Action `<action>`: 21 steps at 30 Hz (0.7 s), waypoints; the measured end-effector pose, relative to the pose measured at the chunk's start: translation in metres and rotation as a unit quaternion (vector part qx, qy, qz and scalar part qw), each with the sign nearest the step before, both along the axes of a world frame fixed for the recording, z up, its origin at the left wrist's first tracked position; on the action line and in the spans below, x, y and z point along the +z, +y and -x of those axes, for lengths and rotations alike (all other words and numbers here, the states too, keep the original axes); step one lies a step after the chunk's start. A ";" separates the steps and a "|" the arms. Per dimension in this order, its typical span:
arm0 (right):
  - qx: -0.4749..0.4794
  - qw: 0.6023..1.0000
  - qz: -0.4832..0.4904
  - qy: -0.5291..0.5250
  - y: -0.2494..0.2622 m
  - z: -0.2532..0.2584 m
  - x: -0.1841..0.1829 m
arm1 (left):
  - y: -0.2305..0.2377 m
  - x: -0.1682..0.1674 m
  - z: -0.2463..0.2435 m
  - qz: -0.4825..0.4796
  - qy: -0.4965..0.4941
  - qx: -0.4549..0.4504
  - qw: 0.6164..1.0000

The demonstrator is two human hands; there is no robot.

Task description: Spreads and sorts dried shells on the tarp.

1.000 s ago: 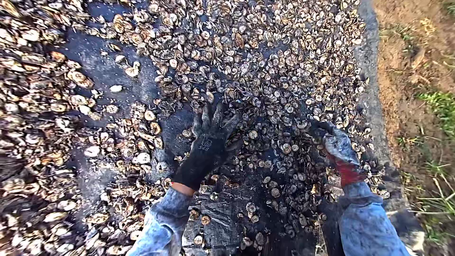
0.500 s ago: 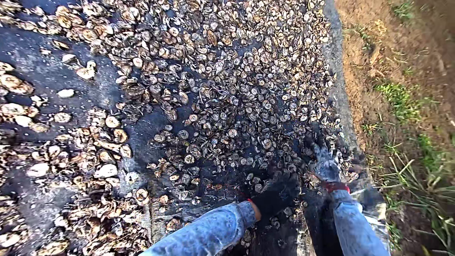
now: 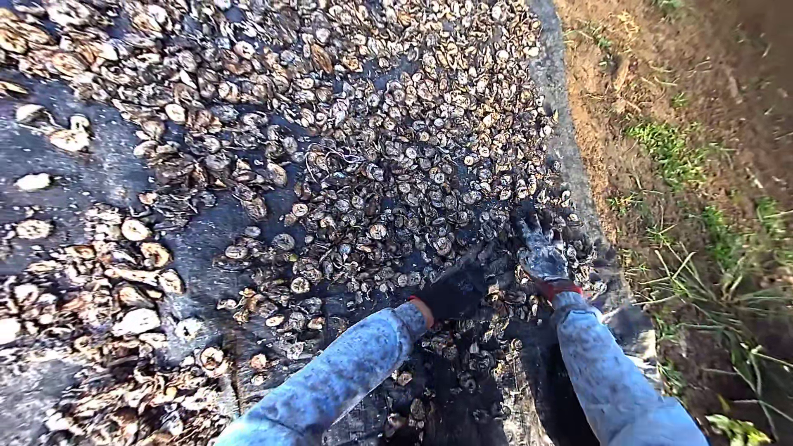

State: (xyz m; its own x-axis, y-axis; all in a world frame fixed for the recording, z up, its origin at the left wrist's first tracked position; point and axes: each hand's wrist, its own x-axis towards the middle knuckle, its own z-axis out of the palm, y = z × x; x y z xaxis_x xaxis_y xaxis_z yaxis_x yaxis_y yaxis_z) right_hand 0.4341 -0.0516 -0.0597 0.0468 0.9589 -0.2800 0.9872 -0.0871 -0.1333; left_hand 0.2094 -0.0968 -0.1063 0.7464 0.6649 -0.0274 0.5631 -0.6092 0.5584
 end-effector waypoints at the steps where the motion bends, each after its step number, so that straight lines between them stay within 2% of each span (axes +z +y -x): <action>1: 0.018 1.000 -0.010 0.004 0.006 -0.001 -0.003 | 0.000 -0.002 0.005 -0.006 -0.028 0.014 1.000; 4: 0.014 0.998 -0.053 -0.011 0.005 0.006 0.002 | -0.003 0.005 0.028 -0.035 -0.031 0.077 0.996; 6: 0.114 0.989 -0.090 -0.002 -0.017 0.023 0.000 | -0.015 0.012 0.042 0.013 -0.013 0.092 0.996; 8: 0.220 0.970 -0.100 0.017 -0.044 0.044 -0.011 | -0.028 0.020 0.060 0.021 -0.012 0.128 0.991; 9: 0.218 0.970 -0.103 0.023 -0.056 0.051 -0.015 | -0.035 0.025 0.071 0.015 -0.014 0.143 0.989; 11: 0.135 0.983 -0.118 0.029 -0.064 0.062 -0.008 | -0.053 0.039 0.095 -0.017 -0.003 0.192 0.981; 13: 0.078 0.982 -0.169 0.016 -0.052 0.071 0.006 | -0.080 0.058 0.133 -0.106 0.015 0.313 0.944; 15: 0.103 0.973 -0.205 0.017 -0.039 0.088 0.023 | -0.125 0.064 0.190 -0.170 0.032 0.473 0.864; 17: 0.174 0.956 -0.228 0.064 -0.031 0.117 0.038 | -0.198 0.070 0.261 -0.176 0.095 0.611 0.765; 19: 0.250 0.941 -0.200 0.112 -0.033 0.168 0.048 | -0.294 0.085 0.322 -0.110 0.205 0.734 0.638; 21: 0.355 0.900 -0.184 0.172 -0.045 0.242 0.057 | -0.387 0.107 0.359 -0.039 0.261 0.825 0.499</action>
